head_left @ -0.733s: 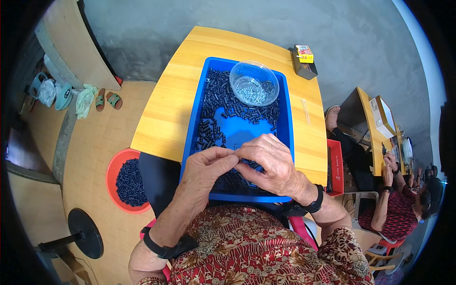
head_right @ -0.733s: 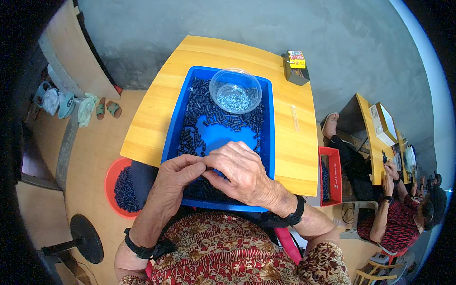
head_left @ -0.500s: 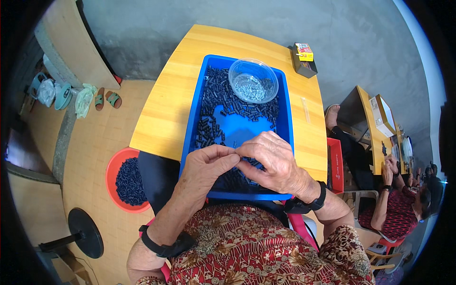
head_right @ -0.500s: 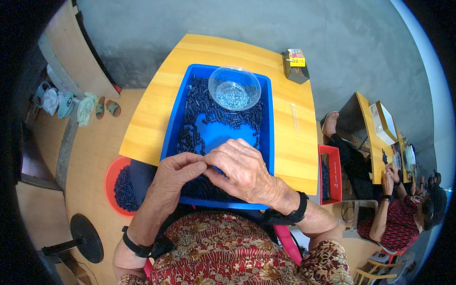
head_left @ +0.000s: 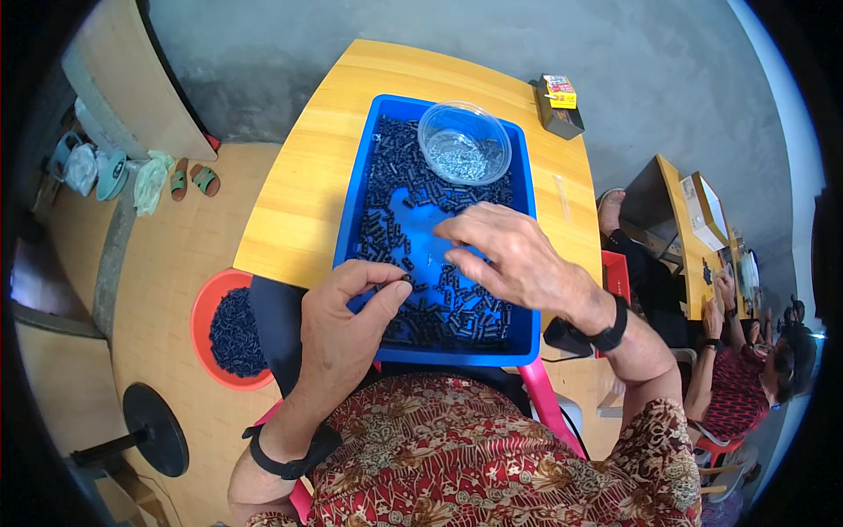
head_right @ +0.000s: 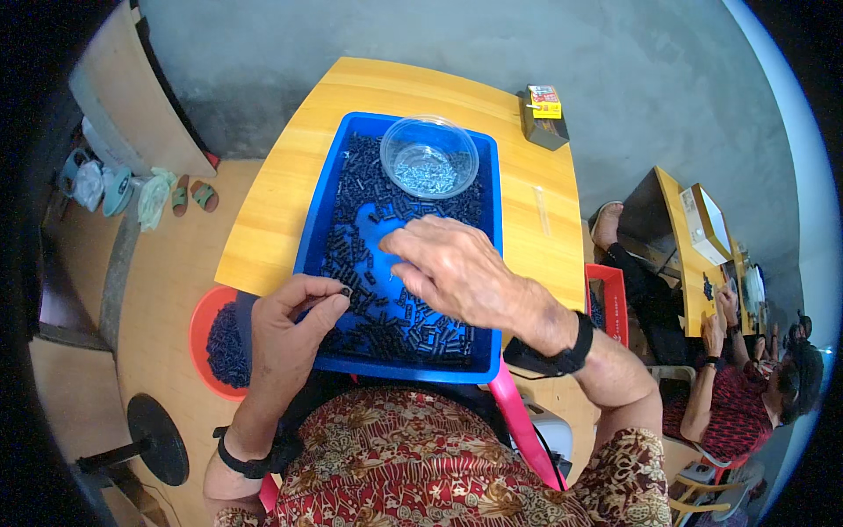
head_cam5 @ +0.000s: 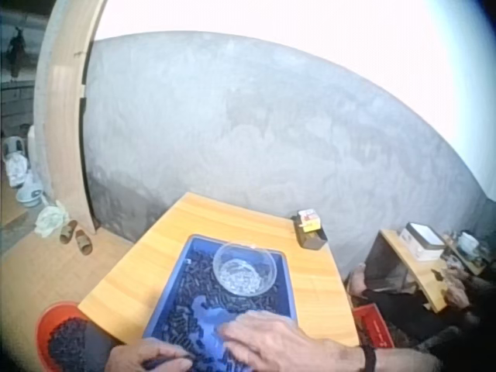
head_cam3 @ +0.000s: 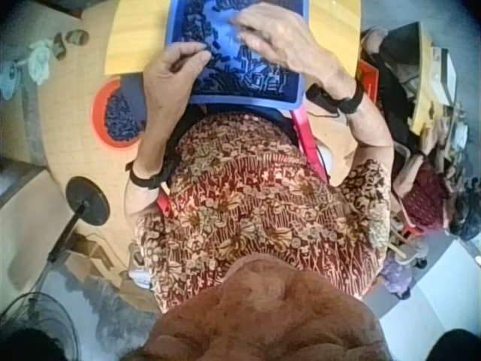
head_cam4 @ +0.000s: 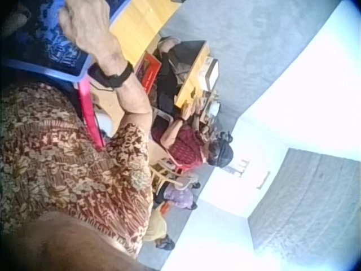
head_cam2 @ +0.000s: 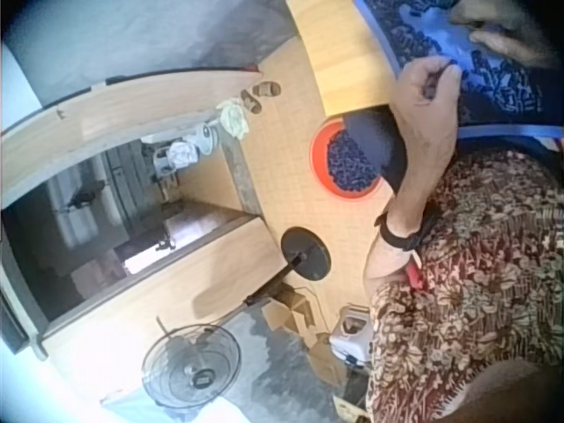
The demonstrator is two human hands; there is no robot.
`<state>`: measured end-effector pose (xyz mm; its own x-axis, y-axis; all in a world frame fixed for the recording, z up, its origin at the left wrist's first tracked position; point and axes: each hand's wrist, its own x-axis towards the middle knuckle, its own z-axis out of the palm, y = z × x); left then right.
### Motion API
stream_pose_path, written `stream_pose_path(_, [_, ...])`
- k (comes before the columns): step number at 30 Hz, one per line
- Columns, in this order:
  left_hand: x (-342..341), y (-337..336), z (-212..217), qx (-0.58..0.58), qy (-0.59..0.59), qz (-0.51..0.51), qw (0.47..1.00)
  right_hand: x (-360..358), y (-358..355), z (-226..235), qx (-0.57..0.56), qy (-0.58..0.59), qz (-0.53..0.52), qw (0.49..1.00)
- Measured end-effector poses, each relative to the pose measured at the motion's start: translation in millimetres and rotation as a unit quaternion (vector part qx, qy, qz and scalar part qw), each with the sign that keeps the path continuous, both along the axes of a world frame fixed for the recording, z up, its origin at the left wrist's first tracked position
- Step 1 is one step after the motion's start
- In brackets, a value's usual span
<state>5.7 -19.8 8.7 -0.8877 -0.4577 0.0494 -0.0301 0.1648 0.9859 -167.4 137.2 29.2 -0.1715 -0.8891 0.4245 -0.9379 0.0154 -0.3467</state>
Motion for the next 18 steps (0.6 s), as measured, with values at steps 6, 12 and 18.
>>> stream_pose_path(6, [11.1,-2.7,-2.0,-0.010,0.019,0.027,0.999,-28.0,-16.5,-25.4,0.167,-0.021,0.027,0.985])
stream_pose_path(12, [11.6,-3.0,-9.3,-0.017,0.047,0.044,0.998,-21.5,-28.1,-34.4,0.229,0.010,0.078,0.970])
stream_pose_path(18, [11.4,-3.4,-8.7,-0.007,0.043,0.037,0.998,-20.1,-28.4,-38.0,0.201,0.054,0.102,0.973])
